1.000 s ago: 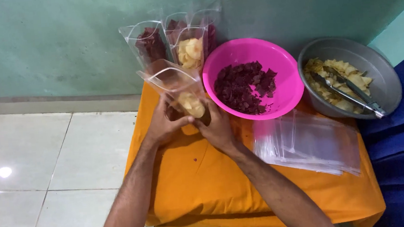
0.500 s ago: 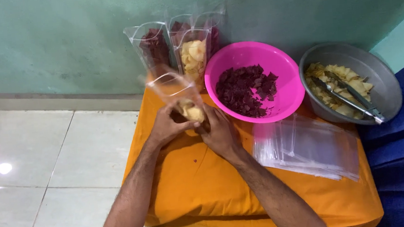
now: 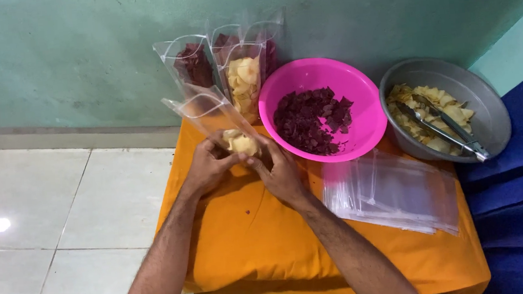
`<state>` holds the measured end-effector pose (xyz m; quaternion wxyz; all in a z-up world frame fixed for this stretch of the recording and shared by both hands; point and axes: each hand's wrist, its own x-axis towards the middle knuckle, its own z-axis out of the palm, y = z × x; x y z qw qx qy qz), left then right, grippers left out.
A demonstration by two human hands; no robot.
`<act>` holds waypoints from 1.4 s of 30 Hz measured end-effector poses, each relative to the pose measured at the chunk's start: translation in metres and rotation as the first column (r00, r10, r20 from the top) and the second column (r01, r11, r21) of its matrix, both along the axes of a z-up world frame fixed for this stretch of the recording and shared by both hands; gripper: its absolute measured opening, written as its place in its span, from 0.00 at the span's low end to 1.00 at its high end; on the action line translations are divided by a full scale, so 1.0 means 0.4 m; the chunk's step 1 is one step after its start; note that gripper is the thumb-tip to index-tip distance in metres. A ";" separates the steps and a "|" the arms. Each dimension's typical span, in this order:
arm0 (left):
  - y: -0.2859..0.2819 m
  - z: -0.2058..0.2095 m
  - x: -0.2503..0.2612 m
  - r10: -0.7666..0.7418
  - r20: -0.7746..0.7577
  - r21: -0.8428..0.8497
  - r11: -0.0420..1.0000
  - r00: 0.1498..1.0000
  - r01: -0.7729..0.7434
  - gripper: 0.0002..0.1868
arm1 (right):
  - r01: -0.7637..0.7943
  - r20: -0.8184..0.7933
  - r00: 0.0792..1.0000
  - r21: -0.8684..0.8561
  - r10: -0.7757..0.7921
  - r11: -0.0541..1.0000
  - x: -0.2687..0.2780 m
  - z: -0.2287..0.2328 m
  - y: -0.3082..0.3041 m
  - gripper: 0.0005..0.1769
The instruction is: Packaging different types of chips into plastic bags using tongs from various bowls.
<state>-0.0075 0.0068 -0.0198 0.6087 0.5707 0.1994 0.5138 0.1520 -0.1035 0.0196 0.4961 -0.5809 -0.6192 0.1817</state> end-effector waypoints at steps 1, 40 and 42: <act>-0.012 0.037 -0.007 0.002 0.000 0.000 1.000 1.000 -0.002 0.22 | -0.002 0.000 1.000 0.000 0.002 1.000 -0.002 0.005 0.003 0.31; 0.007 -0.013 -0.024 -0.059 -0.196 0.050 0.996 0.979 0.070 0.30 | 0.019 0.331 0.943 -0.172 0.040 0.985 0.022 -0.047 0.020 0.33; 0.001 0.011 -0.019 -0.024 -0.215 0.064 0.997 0.976 0.039 0.25 | 0.007 0.422 0.903 -0.211 0.084 0.977 0.025 -0.041 0.025 0.26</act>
